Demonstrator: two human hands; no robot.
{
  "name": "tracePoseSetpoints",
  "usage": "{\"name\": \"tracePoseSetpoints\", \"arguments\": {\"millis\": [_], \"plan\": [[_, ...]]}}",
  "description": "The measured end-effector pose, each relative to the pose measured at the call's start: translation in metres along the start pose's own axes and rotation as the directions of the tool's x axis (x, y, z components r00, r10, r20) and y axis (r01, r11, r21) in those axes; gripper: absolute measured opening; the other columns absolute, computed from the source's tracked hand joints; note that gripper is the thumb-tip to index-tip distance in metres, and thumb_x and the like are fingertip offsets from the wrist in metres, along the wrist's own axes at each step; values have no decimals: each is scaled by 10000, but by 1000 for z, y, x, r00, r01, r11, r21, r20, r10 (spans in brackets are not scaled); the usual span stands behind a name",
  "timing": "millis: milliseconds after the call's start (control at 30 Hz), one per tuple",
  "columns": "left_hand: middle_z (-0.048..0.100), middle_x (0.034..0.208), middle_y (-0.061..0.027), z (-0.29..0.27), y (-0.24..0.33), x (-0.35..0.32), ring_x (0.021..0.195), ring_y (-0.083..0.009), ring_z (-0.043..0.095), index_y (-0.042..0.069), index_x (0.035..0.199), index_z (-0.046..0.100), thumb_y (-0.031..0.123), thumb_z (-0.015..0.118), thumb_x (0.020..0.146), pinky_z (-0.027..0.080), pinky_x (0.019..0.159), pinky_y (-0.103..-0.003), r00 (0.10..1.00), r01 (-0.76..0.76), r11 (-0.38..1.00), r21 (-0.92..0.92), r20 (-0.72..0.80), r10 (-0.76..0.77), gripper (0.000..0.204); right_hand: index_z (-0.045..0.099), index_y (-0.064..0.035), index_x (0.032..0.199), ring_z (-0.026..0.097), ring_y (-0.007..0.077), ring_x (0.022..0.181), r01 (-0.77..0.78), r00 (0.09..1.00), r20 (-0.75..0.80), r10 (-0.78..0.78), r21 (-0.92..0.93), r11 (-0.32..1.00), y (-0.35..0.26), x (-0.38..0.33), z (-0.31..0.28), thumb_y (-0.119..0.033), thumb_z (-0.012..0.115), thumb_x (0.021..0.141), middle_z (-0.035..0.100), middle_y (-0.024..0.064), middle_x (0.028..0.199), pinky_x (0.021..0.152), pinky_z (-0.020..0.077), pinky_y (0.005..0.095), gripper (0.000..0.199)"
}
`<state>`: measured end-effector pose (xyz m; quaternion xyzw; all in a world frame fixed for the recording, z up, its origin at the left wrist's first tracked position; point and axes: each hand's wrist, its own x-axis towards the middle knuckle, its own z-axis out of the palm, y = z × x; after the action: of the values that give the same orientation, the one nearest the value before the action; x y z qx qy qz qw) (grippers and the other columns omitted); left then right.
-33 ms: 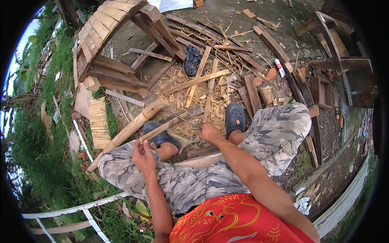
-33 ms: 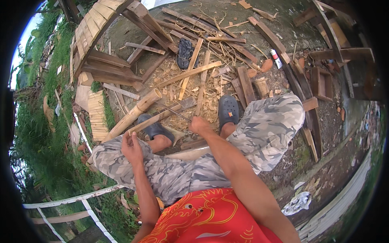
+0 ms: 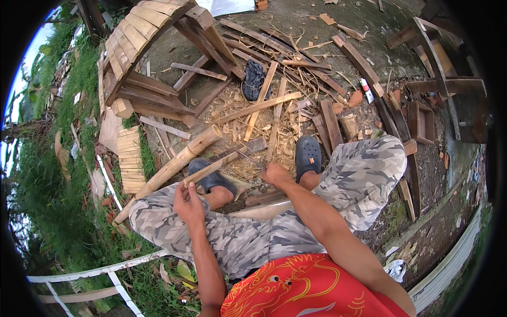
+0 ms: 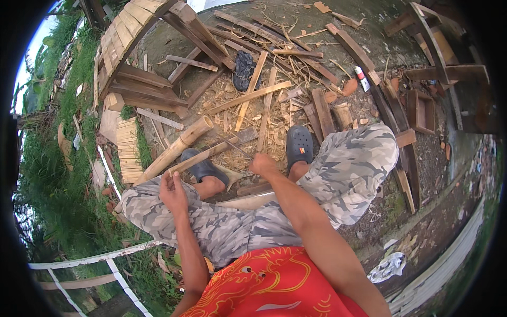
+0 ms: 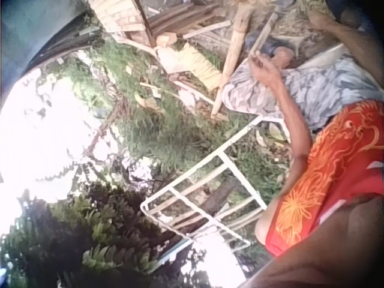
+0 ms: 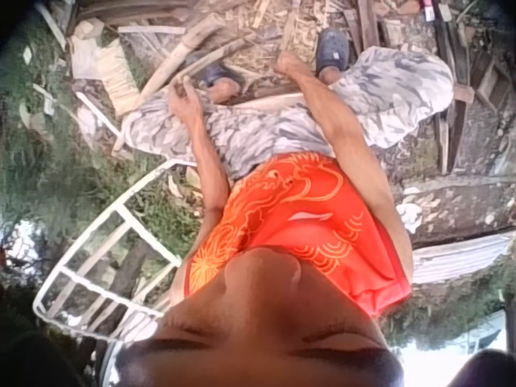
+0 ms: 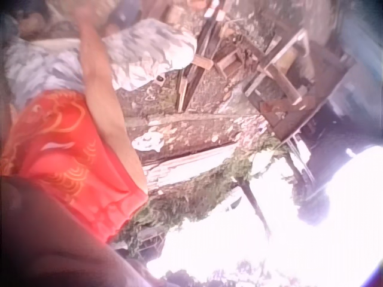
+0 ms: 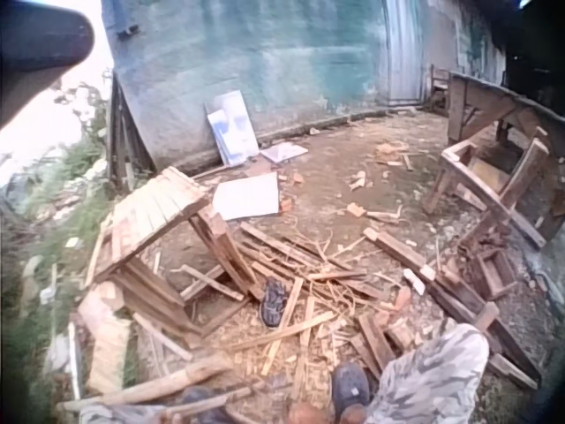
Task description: The person sits on the ground and uses a machete to split and trim thin wooden strips. They then place the strips onto a small wooden frame and use a hammer to secure them, building up the surface of the structure.
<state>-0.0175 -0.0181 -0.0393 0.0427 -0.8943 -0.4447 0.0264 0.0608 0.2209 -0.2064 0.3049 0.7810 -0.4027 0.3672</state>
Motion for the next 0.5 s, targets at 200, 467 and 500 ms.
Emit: {"name": "tracePoseSetpoints", "arguments": {"millis": [200, 467, 500], "plan": [[676, 974, -129, 4, -6, 14, 847, -154, 680, -98, 1183, 579, 160, 642, 1000, 574, 754, -265, 988, 93, 973, -213, -99, -116, 323, 718, -1, 1151, 647, 360, 1179, -174, 984, -38, 175, 24, 984, 13, 4, -11, -282, 641, 864, 680, 223, 1230, 970, 520, 444, 409], [626, 1058, -129, -17, 7, 18, 877, -186, 673, -76, 1198, 549, 217, 576, 1041, 615, 789, -298, 916, 144, 807, -572, -231, -327, 333, 682, 66, 944, 638, 250, 523, 29, 970, -197, 142, 674, 738, -3, 23, -29, -513, 666, 902, 730, 217, 902, 499, 522, 390, 581], [626, 1057, -128, -18, 9, 19, 875, -189, 673, -74, 1199, 547, 217, 575, 1042, 616, 790, -300, 914, 126, 784, -608, -236, -330, 332, 668, 68, 921, 595, 218, 444, 70, 968, -201, 150, 791, 608, -5, 23, -35, -557, 663, 907, 729, 206, 863, 432, 494, 375, 624]]}}
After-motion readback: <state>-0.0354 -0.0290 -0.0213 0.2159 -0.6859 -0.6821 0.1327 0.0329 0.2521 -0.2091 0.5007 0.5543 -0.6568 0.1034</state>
